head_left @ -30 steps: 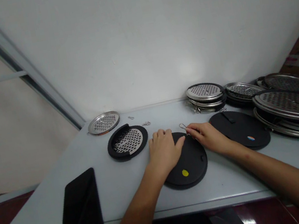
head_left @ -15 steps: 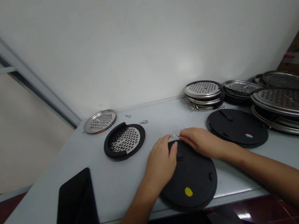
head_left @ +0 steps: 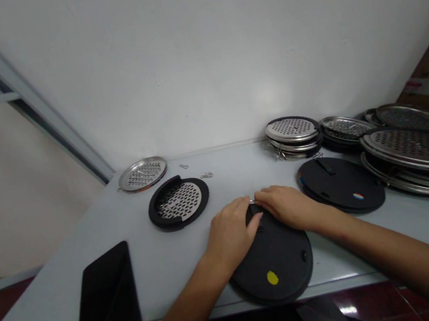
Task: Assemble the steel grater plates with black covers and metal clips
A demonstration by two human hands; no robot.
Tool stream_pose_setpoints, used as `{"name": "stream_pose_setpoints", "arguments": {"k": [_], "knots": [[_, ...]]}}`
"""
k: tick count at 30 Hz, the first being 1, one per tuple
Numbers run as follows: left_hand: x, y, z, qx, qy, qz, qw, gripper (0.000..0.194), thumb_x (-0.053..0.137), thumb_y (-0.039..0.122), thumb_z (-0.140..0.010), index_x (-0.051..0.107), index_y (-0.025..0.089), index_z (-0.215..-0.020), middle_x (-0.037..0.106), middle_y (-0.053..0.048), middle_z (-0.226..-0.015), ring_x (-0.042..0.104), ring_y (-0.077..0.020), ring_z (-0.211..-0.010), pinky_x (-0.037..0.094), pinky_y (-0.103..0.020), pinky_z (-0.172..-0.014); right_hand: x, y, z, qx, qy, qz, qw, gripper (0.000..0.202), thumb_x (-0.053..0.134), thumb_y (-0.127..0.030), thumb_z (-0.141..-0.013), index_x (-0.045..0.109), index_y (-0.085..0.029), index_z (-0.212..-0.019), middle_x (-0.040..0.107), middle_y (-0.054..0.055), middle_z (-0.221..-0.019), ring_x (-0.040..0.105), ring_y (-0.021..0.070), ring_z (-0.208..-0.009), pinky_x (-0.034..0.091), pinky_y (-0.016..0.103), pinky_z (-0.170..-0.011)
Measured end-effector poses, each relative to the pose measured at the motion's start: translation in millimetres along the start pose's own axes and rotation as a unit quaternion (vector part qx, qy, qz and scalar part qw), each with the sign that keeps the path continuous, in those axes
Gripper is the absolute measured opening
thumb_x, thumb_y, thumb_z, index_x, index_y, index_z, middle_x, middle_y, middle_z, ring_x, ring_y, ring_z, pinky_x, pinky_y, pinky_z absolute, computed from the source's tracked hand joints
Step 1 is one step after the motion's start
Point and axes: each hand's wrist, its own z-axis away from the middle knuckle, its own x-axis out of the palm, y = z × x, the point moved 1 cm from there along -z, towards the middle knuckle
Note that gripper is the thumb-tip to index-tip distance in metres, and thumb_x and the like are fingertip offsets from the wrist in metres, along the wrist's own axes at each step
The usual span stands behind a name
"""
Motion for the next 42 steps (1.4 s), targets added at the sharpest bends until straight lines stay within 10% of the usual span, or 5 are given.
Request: {"name": "stream_pose_setpoints", "arguments": {"k": [42], "knots": [[-0.1, 6.3, -4.5, -0.037, -0.085, -0.059, 0.994, 0.021, 0.045, 0.037, -0.075, 0.047, 0.023, -0.09, 0.062, -0.002, -0.085, 0.059, -0.0197, -0.079, 0.043, -0.028, -0.064, -7.8, 4.6, 4.8, -0.078, -0.047, 0.069, 0.994, 0.018, 0.034, -0.017, -0.086, 0.052, -0.015, -0.084, 0.061, 0.006, -0.074, 0.056, 0.0177, -0.07, 0.033, 0.027, -0.064]]}}
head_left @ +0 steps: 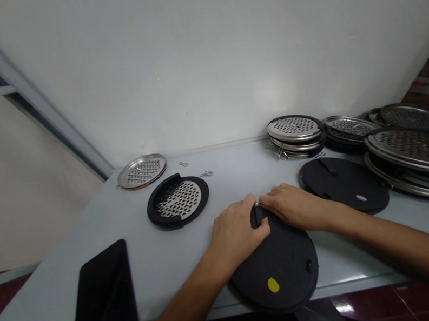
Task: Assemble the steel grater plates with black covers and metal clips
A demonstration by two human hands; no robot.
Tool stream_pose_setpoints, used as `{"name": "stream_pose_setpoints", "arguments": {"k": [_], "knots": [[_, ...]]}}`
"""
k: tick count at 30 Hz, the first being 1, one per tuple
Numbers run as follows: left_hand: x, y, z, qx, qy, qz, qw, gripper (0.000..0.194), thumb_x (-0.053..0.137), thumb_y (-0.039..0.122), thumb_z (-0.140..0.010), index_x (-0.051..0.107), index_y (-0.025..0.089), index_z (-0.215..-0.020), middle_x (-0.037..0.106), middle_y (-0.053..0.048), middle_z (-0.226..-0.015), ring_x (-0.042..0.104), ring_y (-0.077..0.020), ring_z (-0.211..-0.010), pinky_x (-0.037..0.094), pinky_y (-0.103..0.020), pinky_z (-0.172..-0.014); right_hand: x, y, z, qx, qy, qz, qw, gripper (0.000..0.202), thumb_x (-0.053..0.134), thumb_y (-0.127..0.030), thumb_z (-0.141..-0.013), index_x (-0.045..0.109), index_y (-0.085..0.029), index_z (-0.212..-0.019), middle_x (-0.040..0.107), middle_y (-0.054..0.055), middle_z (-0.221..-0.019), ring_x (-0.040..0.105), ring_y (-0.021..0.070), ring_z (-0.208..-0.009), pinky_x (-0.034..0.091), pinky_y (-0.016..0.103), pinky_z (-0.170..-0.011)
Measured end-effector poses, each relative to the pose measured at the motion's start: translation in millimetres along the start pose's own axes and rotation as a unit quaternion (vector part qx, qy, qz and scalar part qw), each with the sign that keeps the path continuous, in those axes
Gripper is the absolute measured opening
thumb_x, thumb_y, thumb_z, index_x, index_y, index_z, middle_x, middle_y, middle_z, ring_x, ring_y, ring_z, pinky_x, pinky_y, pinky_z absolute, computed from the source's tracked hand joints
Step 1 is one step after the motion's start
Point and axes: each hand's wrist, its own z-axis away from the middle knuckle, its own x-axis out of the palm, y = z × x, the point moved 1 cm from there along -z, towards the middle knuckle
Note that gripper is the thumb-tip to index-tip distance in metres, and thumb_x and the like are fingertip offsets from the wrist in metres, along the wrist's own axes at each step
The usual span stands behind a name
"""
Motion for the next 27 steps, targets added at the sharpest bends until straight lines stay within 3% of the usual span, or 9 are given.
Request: {"name": "stream_pose_setpoints", "arguments": {"k": [8, 14, 18, 25, 27], "knots": [[-5.2, 2.2, 1.4, 0.039, 0.002, -0.032, 0.999, 0.019, 0.045, 0.035, -0.077, 0.051, 0.022, -0.089, 0.062, -0.003, -0.086, 0.058, -0.0198, -0.08, 0.045, -0.029, -0.064, -2.5, 3.4, 1.4, -0.008, -0.019, -0.004, 1.0, 0.017, 0.035, -0.015, -0.085, 0.052, -0.016, -0.086, 0.063, 0.006, -0.075, 0.057, 0.0174, -0.069, 0.033, 0.028, -0.066], [-4.2, -0.4, 4.5, 0.073, 0.016, -0.005, 0.997, 0.034, 0.045, 0.049, -0.075, 0.05, 0.022, -0.095, 0.063, -0.004, -0.087, 0.058, -0.0214, -0.081, 0.045, -0.032, -0.068, 2.3, 3.1, 6.9, -0.003, -0.005, -0.021, 1.0, 0.021, 0.033, -0.02, -0.088, 0.052, -0.016, -0.083, 0.06, 0.006, -0.072, 0.054, 0.0162, -0.068, 0.033, 0.026, -0.065], [-5.1, -0.7, 5.3, 0.072, 0.012, -0.014, 0.997, 0.034, 0.044, 0.049, -0.076, 0.049, 0.021, -0.093, 0.063, -0.004, -0.086, 0.058, -0.0222, -0.079, 0.045, -0.033, -0.068, 3.0, 1.4, 10.0, 0.014, 0.005, -0.029, 0.999, 0.024, 0.03, -0.023, -0.089, 0.053, -0.016, -0.081, 0.057, 0.005, -0.07, 0.051, 0.0158, -0.066, 0.032, 0.026, -0.064], [-14.2, 16.5, 6.0, -0.006, -0.032, -0.061, 0.998, 0.032, 0.04, 0.04, -0.079, 0.055, 0.014, -0.091, 0.063, -0.011, -0.087, 0.058, -0.0258, -0.083, 0.045, -0.037, -0.071, 0.9, -0.7, 10.2, 0.015, -0.002, -0.028, 0.999, 0.025, 0.03, -0.022, -0.089, 0.052, -0.016, -0.081, 0.057, 0.005, -0.069, 0.051, 0.0158, -0.067, 0.031, 0.026, -0.064], [-14.9, 22.9, 8.7, -0.04, -0.035, -0.064, 0.997, 0.037, 0.04, 0.036, -0.08, 0.052, 0.009, -0.102, 0.062, -0.014, -0.09, 0.058, -0.027, -0.085, 0.045, -0.038, -0.071, 1.0, -1.2, 10.2, 0.013, 0.0, -0.026, 1.0, 0.024, 0.031, -0.022, -0.088, 0.052, -0.016, -0.08, 0.057, 0.005, -0.068, 0.051, 0.0159, -0.066, 0.031, 0.026, -0.063]]}}
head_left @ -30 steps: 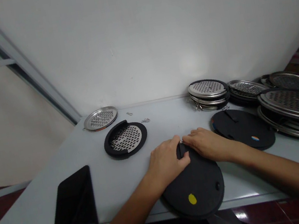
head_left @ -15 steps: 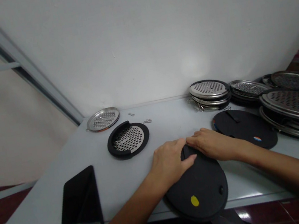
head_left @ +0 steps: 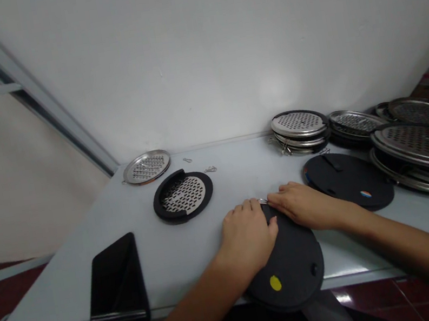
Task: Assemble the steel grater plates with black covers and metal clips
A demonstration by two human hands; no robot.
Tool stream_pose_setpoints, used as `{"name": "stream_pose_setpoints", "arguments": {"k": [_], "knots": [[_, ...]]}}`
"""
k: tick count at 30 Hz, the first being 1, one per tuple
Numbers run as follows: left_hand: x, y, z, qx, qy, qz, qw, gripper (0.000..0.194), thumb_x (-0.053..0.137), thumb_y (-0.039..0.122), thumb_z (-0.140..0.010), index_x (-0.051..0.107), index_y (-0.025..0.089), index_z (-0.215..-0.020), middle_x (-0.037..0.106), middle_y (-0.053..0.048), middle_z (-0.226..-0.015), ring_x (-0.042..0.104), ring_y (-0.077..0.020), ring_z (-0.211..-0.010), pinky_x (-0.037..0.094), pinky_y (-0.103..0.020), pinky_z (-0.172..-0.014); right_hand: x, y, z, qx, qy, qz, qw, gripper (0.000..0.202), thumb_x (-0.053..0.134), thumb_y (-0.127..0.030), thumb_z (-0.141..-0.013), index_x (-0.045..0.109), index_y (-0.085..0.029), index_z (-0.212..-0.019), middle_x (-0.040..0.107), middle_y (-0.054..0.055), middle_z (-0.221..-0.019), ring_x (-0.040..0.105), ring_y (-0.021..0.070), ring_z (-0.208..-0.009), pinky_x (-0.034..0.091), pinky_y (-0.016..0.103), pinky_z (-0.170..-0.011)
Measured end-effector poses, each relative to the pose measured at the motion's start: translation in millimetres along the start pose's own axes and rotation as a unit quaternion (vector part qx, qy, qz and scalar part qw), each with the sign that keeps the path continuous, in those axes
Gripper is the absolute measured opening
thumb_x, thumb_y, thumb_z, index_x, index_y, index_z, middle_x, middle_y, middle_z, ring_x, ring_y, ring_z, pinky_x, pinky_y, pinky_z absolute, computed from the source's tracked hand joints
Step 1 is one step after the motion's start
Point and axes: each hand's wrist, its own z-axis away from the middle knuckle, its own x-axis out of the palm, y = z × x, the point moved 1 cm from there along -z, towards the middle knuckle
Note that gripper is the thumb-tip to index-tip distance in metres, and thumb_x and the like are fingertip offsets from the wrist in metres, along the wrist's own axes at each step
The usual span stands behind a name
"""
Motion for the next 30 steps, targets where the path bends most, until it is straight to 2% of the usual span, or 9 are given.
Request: {"name": "stream_pose_setpoints", "arguments": {"k": [2, 4, 7, 10, 13, 17, 30], "knots": [[2.0, 4.0, 4.0, -0.023, 0.01, 0.009, 1.0, 0.047, 0.042, 0.033, -0.08, 0.042, 0.007, -0.119, 0.061, -0.016, -0.097, 0.058, -0.0269, -0.088, 0.045, -0.038, -0.073, 0.3, -0.1, 0.1, 0.002, 0.002, 0.006, 1.0, 0.024, 0.031, -0.021, -0.088, 0.053, -0.016, -0.081, 0.057, 0.006, -0.068, 0.051, 0.0161, -0.066, 0.031, 0.026, -0.063], [6.7, 6.0, 8.1, -0.017, 0.035, 0.017, 0.999, 0.05, 0.041, 0.029, -0.081, 0.033, 0.011, -0.127, 0.057, -0.014, -0.109, 0.055, -0.0253, -0.095, 0.044, -0.038, -0.079, 0.6, -0.2, 0.1, -0.005, -0.002, 0.009, 1.0, 0.023, 0.031, -0.02, -0.088, 0.053, -0.015, -0.086, 0.058, 0.007, -0.071, 0.052, 0.0166, -0.067, 0.031, 0.027, -0.064], [15.2, 6.5, 12.9, 0.008, 0.064, 0.033, 0.997, 0.045, 0.038, 0.026, -0.082, 0.036, 0.017, -0.126, 0.052, -0.009, -0.12, 0.048, -0.0237, -0.107, 0.037, -0.039, -0.091, 0.3, -0.5, -0.2, -0.017, -0.009, 0.009, 1.0, 0.023, 0.031, -0.019, -0.088, 0.053, -0.014, -0.095, 0.06, 0.008, -0.076, 0.054, 0.0174, -0.072, 0.032, 0.028, -0.067], [20.5, 6.1, 15.6, -0.002, 0.068, 0.051, 0.996, 0.048, 0.039, 0.032, -0.082, 0.037, 0.014, -0.126, 0.052, -0.009, -0.121, 0.045, -0.0252, -0.11, 0.033, -0.04, -0.095, -0.5, -1.2, -0.2, -0.01, -0.012, 0.019, 1.0, 0.023, 0.031, -0.019, -0.087, 0.053, -0.014, -0.093, 0.06, 0.008, -0.075, 0.054, 0.0176, -0.073, 0.032, 0.027, -0.067], [22.1, 6.6, 16.3, -0.008, 0.076, 0.059, 0.995, 0.049, 0.038, 0.033, -0.082, 0.037, 0.012, -0.126, 0.051, -0.01, -0.122, 0.043, -0.0252, -0.112, 0.032, -0.04, -0.096, -0.8, -2.0, 0.2, -0.005, -0.004, 0.033, 0.999, 0.022, 0.032, -0.019, -0.087, 0.053, -0.014, -0.088, 0.06, 0.008, -0.073, 0.055, 0.018, -0.071, 0.032, 0.028, -0.065], [21.9, 7.2, 15.2, -0.007, 0.08, 0.056, 0.995, 0.046, 0.038, 0.026, -0.081, 0.039, 0.012, -0.125, 0.051, -0.01, -0.122, 0.044, -0.0233, -0.112, 0.033, -0.039, -0.096, -0.7, -2.1, 0.1, -0.007, -0.004, 0.029, 1.0, 0.021, 0.032, -0.02, -0.087, 0.052, -0.016, -0.086, 0.06, 0.007, -0.072, 0.055, 0.0181, -0.07, 0.032, 0.028, -0.065], [18.8, 5.8, 11.4, -0.015, 0.06, 0.041, 0.997, 0.046, 0.037, 0.024, -0.079, 0.043, 0.01, -0.123, 0.055, -0.01, -0.118, 0.047, -0.0233, -0.11, 0.036, -0.037, -0.094, -4.6, -2.5, -1.9, -0.015, -0.003, 0.057, 0.998, 0.02, 0.032, -0.017, -0.085, 0.052, -0.017, -0.087, 0.061, 0.007, -0.069, 0.057, 0.0192, -0.068, 0.033, 0.028, -0.062]]}}
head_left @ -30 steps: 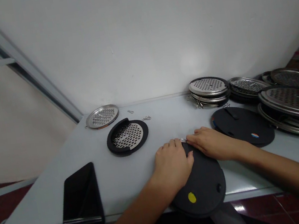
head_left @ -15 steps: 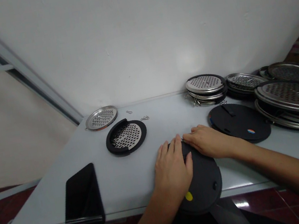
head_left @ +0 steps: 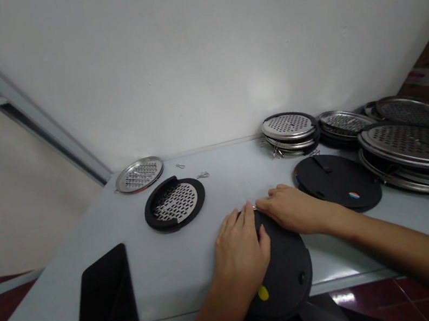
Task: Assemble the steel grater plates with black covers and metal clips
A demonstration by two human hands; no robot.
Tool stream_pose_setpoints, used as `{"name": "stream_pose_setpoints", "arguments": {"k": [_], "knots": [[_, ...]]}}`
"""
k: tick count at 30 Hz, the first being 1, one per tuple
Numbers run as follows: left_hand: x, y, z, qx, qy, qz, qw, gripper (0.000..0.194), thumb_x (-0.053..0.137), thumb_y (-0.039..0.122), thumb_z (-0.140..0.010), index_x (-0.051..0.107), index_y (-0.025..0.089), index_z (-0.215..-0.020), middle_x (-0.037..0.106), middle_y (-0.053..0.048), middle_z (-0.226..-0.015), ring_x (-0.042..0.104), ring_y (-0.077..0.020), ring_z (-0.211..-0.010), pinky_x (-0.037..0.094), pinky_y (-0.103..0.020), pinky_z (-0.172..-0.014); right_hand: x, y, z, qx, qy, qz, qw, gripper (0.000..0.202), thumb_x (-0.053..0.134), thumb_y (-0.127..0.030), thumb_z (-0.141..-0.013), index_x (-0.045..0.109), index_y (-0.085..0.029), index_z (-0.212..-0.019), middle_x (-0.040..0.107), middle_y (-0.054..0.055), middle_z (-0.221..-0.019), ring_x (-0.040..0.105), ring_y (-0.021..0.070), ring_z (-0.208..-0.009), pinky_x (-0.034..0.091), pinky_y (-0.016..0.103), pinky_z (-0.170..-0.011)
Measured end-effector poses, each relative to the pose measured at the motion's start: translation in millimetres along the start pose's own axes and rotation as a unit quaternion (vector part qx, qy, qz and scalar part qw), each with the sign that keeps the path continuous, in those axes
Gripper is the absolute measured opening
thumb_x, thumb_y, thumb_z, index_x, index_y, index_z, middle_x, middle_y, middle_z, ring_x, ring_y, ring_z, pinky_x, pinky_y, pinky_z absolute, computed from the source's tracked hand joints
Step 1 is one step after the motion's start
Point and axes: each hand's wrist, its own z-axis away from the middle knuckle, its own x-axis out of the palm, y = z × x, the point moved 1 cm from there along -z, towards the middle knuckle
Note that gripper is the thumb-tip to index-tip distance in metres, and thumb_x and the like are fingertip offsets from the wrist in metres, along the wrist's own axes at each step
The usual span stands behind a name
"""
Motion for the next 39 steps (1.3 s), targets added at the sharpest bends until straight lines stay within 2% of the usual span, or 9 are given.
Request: {"name": "stream_pose_setpoints", "arguments": {"k": [16, 27, 33, 39], "knots": [[1.6, -0.7, 0.3, -0.007, 0.011, -0.01, 1.0, 0.045, 0.037, 0.024, -0.079, 0.044, 0.014, -0.123, 0.057, -0.01, -0.115, 0.049, -0.0228, -0.108, 0.039, -0.036, -0.091, 1.9, 0.0, 0.6, -0.004, 0.001, 0.021, 1.0, 0.018, 0.034, -0.016, -0.084, 0.051, -0.017, -0.088, 0.061, 0.006, -0.069, 0.058, 0.0196, -0.067, 0.031, 0.03, -0.063], [-5.1, -15.1, -12.9, 0.065, -0.01, -0.002, 0.998, 0.046, 0.037, 0.023, -0.079, 0.041, 0.017, -0.124, 0.054, -0.007, -0.118, 0.05, -0.0215, -0.103, 0.037, -0.037, -0.091, 4.4, -6.5, -2.5, 0.038, 0.016, 0.01, 0.999, 0.018, 0.034, -0.017, -0.084, 0.051, -0.015, -0.091, 0.062, 0.006, -0.07, 0.058, 0.0191, -0.069, 0.029, 0.03, -0.063], [-1.5, -16.7, -14.9, 0.047, -0.001, -0.001, 0.999, 0.041, 0.036, 0.027, -0.081, 0.046, 0.014, -0.118, 0.056, -0.008, -0.116, 0.05, -0.0222, -0.105, 0.037, -0.037, -0.091, 1.1, -6.5, -3.8, 0.048, 0.012, -0.004, 0.999, 0.018, 0.034, -0.017, -0.083, 0.051, -0.016, -0.087, 0.062, 0.006, -0.069, 0.059, 0.0194, -0.067, 0.03, 0.03, -0.063], [-0.4, -16.5, -14.5, 0.059, -0.02, -0.009, 0.998, 0.043, 0.034, 0.025, -0.082, 0.043, 0.015, -0.123, 0.053, -0.006, -0.121, 0.046, -0.0238, -0.11, 0.034, -0.04, -0.095, 2.1, -5.2, -4.5, 0.039, 0.001, -0.017, 0.999, 0.02, 0.032, -0.017, -0.084, 0.051, -0.016, -0.091, 0.063, 0.006, -0.071, 0.059, 0.0196, -0.067, 0.031, 0.03, -0.063]]}}
